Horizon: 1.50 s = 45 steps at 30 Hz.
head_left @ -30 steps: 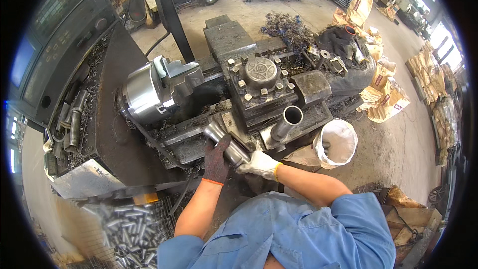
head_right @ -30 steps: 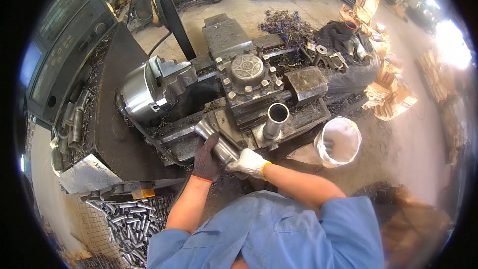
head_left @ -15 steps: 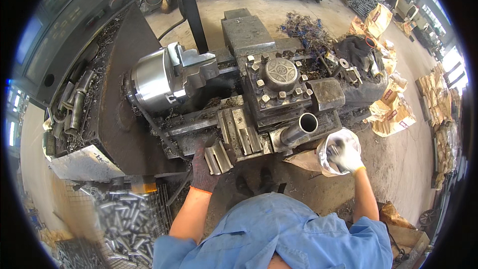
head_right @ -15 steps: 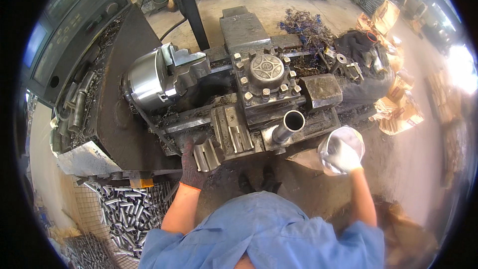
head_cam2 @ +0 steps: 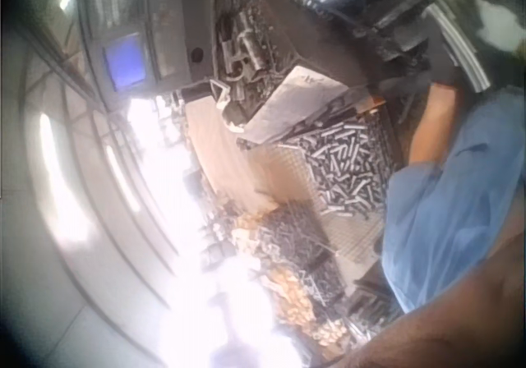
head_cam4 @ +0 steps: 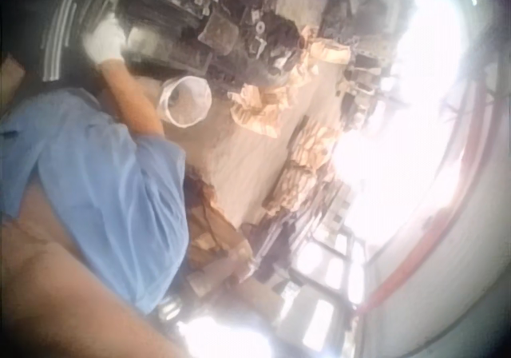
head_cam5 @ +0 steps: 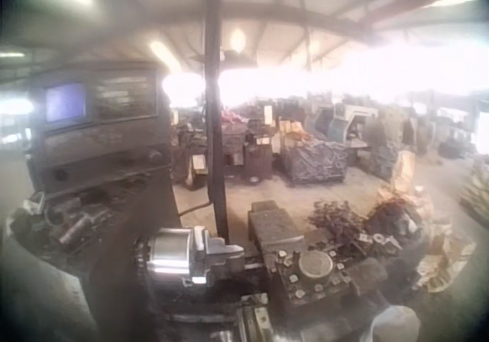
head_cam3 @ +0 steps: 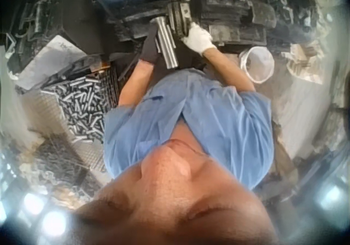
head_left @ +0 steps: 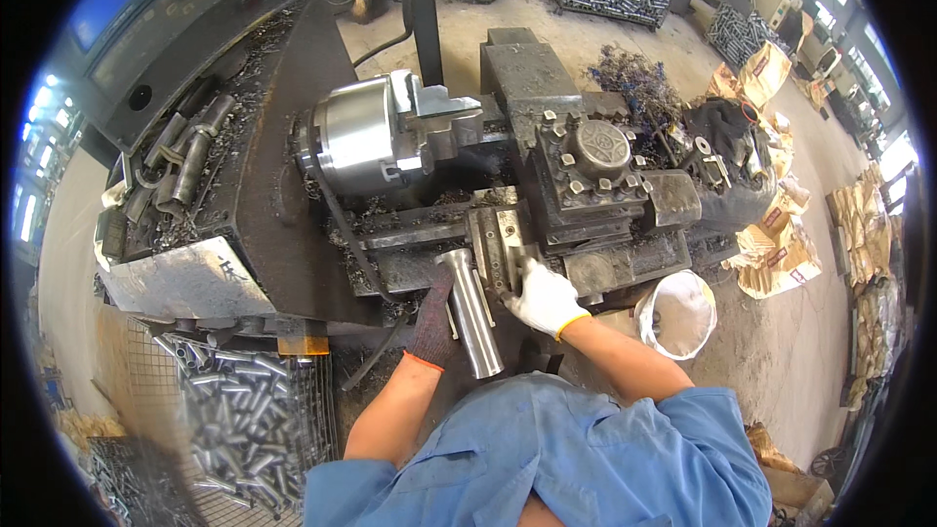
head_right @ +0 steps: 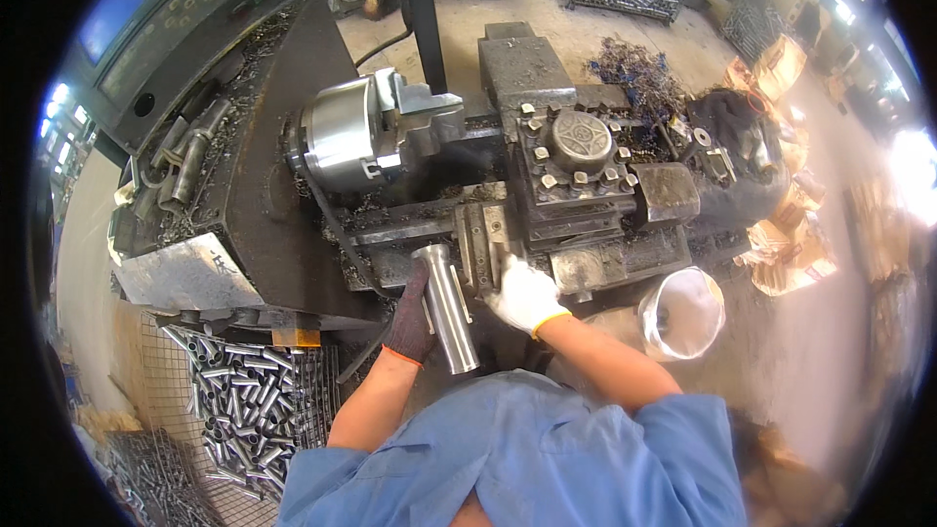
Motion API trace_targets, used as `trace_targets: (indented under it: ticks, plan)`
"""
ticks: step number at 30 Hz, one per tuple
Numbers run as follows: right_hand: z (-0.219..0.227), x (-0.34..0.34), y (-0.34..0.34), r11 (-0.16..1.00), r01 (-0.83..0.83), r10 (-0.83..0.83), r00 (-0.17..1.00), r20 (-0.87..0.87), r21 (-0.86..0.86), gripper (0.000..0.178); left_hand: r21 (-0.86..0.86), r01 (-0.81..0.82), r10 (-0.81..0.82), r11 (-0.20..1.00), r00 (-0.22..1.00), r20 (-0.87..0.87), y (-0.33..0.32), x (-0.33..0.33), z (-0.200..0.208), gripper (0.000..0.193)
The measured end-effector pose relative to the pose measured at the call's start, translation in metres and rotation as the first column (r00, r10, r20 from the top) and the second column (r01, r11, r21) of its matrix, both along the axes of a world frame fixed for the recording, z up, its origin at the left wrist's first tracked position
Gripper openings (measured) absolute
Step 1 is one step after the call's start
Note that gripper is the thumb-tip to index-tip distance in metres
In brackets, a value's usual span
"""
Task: The person repeatedly loads hollow metal cylinders into a lathe chuck, secures them, and removes them after machining. The person then places the finished parts into a wire basket. The cycle repeats throughout the clip.
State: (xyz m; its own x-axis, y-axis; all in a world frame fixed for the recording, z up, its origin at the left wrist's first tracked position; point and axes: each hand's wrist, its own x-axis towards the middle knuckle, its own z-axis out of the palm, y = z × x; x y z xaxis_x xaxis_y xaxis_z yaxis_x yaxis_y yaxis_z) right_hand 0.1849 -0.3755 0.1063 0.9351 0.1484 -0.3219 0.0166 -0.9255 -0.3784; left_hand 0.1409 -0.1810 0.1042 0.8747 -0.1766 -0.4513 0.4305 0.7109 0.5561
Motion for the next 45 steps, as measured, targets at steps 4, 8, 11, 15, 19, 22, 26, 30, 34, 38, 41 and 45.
trace_targets:
  ticks: [4, 8, 11, 15, 19, 22, 26, 30, 34, 38, 41, 45]
  plan:
    - [-0.004, 0.022, -0.01, 0.993, -0.003, -0.007, 0.996, 0.086, 0.119, 0.081, -0.032, 0.026, -0.026, 0.999, 1.0, -0.002, 0.026, 0.011, -0.014, 0.064]
    - [0.043, 0.04, -0.02, 0.663, 0.066, 0.038, 0.992, -0.122, 0.746, 0.06, 0.127, -0.118, 0.098, 0.985, 0.983, 0.157, 0.025, 0.034, -0.005, 0.069]
    - [0.071, 0.056, 0.009, 0.888, -0.134, 0.198, 0.975, -0.102, 0.439, 0.078, -0.097, -0.348, 0.359, 0.932, 0.923, 0.137, 0.0, 0.057, 0.012, 0.069]
    - [0.095, 0.067, 0.044, 0.724, 0.041, 0.102, 0.981, -0.166, 0.689, 0.082, -0.156, -0.308, 0.345, 0.939, 0.836, 0.427, -0.003, 0.082, 0.036, 0.068]
    - [0.157, 0.101, 0.008, 0.79, -0.376, 0.3, 0.926, 0.23, 0.484, 0.088, 0.52, -0.525, 0.171, 0.674, 0.795, 0.582, 0.017, 0.111, 0.039, 0.035]
    - [0.212, 0.153, -0.024, 0.826, -0.546, 0.453, 0.79, 0.413, 0.139, 0.087, 0.834, -0.526, -0.566, -0.164, 0.743, 0.357, 0.007, 0.133, 0.022, 0.032]
    - [0.235, 0.241, -0.029, 0.725, -0.488, 0.686, 0.576, 0.444, -0.487, 0.055, 0.865, -0.334, -0.388, -0.373, 0.904, 0.182, 0.001, 0.124, -0.001, 0.041]
    - [0.183, 0.305, -0.023, 0.537, -0.555, 0.767, 0.634, 0.095, -0.635, 0.045, 0.956, -0.255, -0.034, -0.142, 0.967, 0.253, 0.033, 0.059, -0.025, 0.04]
    - [0.12, 0.349, -0.022, 0.603, -0.718, 0.742, 0.665, -0.087, -0.349, 0.072, 0.848, -0.414, 0.311, 0.33, 0.896, 0.316, 0.059, -0.039, -0.079, 0.037]
    - [0.09, 0.361, -0.008, 0.674, -0.736, 0.719, 0.674, -0.169, -0.067, 0.073, 0.655, -0.531, 0.685, 0.537, 0.728, 0.028, 0.096, -0.135, -0.131, 0.033]
    - [0.089, 0.353, 0.001, 0.673, -0.716, 0.705, 0.697, -0.129, -0.185, 0.074, 0.16, -0.699, 0.687, 0.697, 0.715, 0.13, 0.147, -0.161, -0.15, 0.053]
    - [0.095, 0.344, -0.001, 0.614, -0.778, 0.787, 0.616, 0.03, -0.132, 0.077, 0.429, -0.839, 0.911, 0.335, 0.404, 0.079, 0.193, -0.155, -0.164, 0.06]
